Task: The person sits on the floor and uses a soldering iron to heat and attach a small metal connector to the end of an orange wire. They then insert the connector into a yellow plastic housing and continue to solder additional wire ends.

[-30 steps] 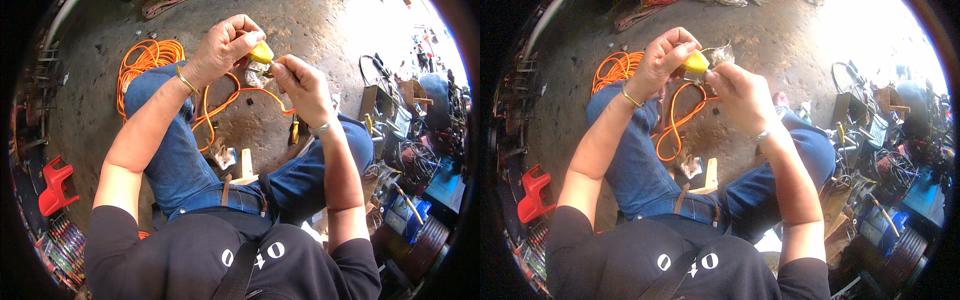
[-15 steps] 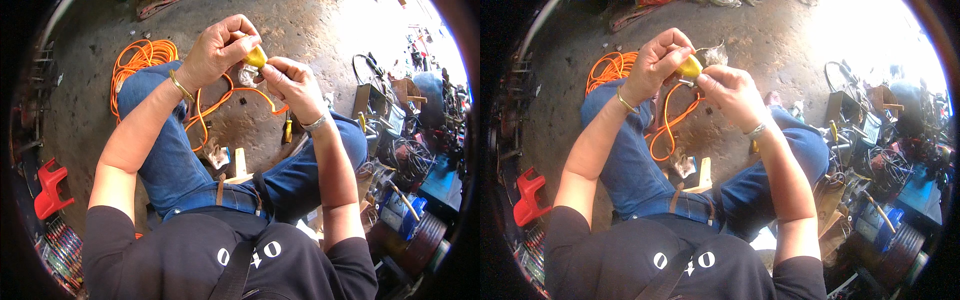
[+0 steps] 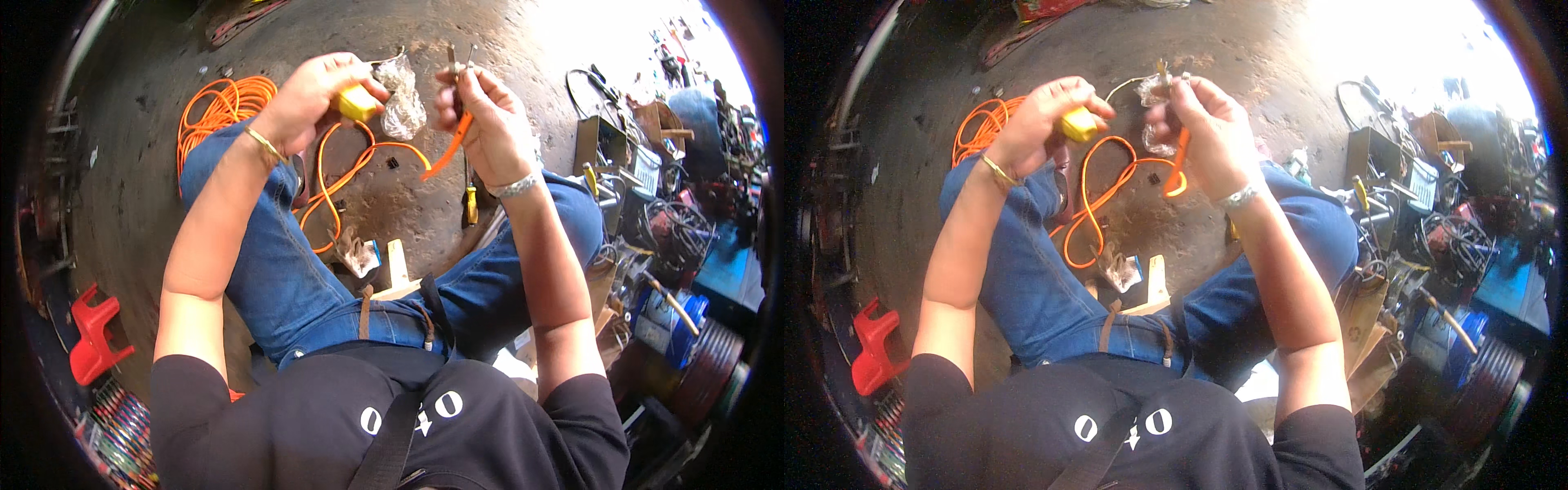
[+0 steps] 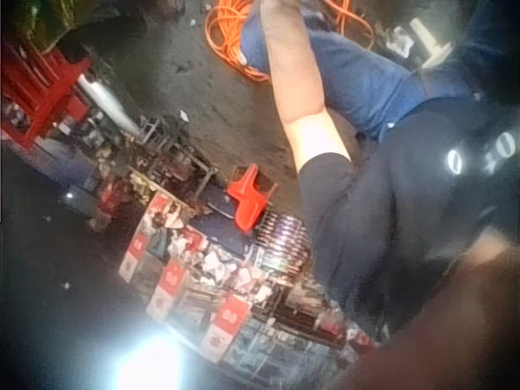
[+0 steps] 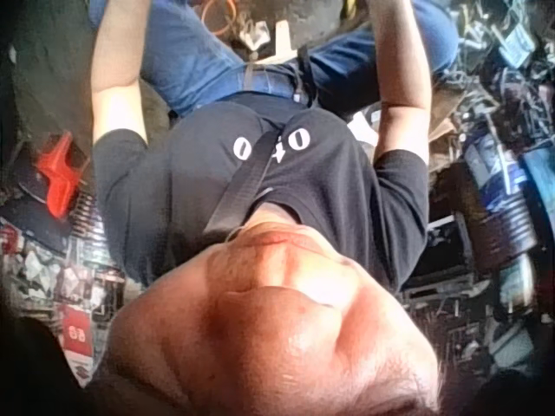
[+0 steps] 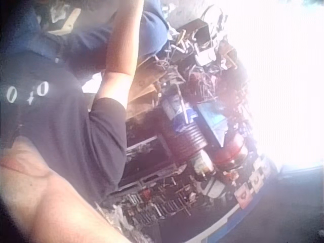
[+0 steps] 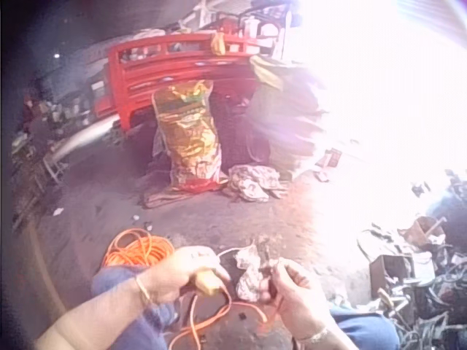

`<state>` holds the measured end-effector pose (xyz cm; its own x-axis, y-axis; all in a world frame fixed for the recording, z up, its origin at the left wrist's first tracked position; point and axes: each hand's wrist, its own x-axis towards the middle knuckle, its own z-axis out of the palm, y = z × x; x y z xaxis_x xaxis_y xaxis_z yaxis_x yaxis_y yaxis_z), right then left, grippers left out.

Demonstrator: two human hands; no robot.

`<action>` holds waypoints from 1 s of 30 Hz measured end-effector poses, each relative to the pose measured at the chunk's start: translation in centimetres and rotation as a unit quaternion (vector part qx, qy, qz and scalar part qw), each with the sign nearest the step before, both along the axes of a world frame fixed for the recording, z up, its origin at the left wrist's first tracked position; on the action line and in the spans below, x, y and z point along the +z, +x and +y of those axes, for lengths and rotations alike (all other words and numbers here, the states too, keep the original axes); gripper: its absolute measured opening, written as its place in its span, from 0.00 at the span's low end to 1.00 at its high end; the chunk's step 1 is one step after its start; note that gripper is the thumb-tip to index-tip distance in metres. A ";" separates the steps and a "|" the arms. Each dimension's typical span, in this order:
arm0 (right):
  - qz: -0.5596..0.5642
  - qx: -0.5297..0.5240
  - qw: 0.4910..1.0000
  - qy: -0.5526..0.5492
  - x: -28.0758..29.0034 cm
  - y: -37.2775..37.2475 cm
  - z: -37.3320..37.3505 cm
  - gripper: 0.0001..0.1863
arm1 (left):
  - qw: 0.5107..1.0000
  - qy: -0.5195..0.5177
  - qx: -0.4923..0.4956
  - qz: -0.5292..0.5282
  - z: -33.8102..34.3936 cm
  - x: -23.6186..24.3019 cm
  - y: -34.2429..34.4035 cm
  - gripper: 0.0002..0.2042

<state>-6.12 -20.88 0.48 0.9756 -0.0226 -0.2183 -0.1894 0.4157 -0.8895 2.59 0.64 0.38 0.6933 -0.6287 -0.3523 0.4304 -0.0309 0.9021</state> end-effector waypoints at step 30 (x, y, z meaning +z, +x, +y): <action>0.456 0.410 0.392 -0.686 -35.8 -7.2 -10.8 0.20 | 0.977 -0.107 0.108 0.150 2.9 -0.4 0.1 0.11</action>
<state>-13.36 -31.70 -35.32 0.3094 -0.4895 -0.8153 -0.2581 -0.8684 0.4235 2.68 3.52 -0.05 0.7035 -0.5607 -0.4368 0.6521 0.2648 0.7103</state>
